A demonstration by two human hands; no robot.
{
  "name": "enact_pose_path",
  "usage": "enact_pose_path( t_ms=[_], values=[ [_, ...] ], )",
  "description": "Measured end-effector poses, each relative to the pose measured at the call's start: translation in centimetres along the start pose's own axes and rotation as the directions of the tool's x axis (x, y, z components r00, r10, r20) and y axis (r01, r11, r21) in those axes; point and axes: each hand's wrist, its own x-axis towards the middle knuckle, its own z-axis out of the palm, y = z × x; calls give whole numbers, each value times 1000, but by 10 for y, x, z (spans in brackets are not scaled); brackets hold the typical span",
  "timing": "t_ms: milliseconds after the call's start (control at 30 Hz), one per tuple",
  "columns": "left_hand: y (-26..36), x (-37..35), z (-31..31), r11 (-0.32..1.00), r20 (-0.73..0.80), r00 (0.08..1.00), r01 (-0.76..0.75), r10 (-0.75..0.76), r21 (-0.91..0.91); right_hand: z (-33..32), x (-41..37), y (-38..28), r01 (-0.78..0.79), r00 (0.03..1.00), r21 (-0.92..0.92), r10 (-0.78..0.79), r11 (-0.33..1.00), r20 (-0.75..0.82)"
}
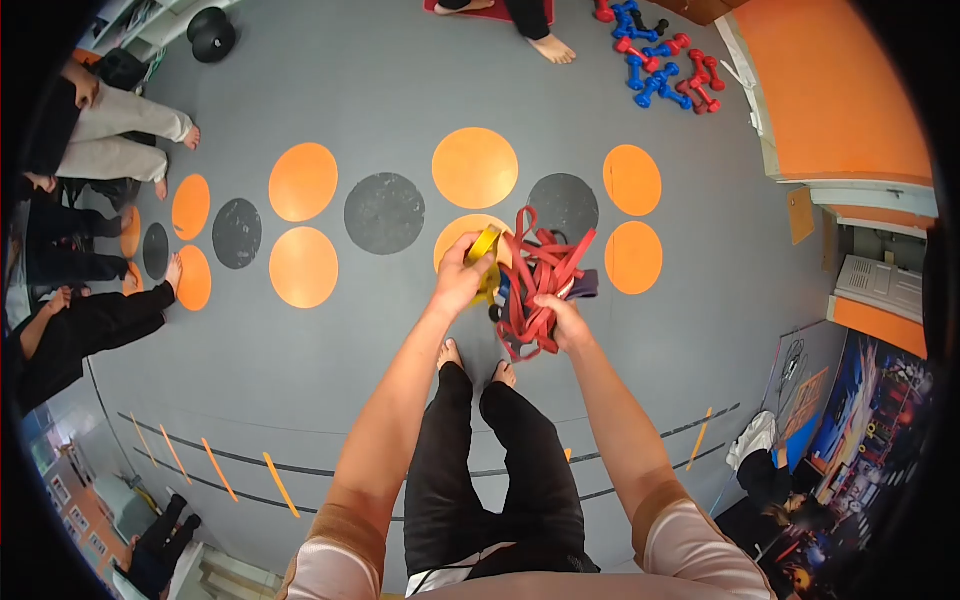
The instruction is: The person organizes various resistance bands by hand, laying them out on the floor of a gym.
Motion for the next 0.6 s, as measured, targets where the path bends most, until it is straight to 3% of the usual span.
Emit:
enact_pose_path(
  t_ms=[100, 200, 233, 333, 400, 533, 600],
  values=[
    [-25, 3, -16, 984, 11, 991, 130, -132, 121, 0, 26, 11, -23, 997, -62, 27, 998, 75],
    [-70, 2, -23, 985, -92, 992, 102, -90, 138, 2, 58, 27, -46, 999, -132, 49, 990, 14],
    [-81, 4, -28, 977, -67, 983, 178, -171, 117, 4, 67, 32, 35, 998, -143, -27, 989, 58],
    [-106, 17, -42, 980, -42, 980, 198, -197, 34, 0, 113, 48, 113, 988, -154, -95, 982, 120],
    [-126, 31, -47, 989, -18, 989, 146, -146, -3, -4, 136, 62, 161, 983, -107, -150, 981, 109],
    [-146, 64, -53, 989, -8, 990, 140, -140, 36, -29, 213, 85, 126, 972, -100, -102, 987, 214],
    [-169, 82, -56, 977, 7, 980, 199, -200, 70, -33, 238, 91, 104, 963, -53, -87, 993, 255]
  ],
)
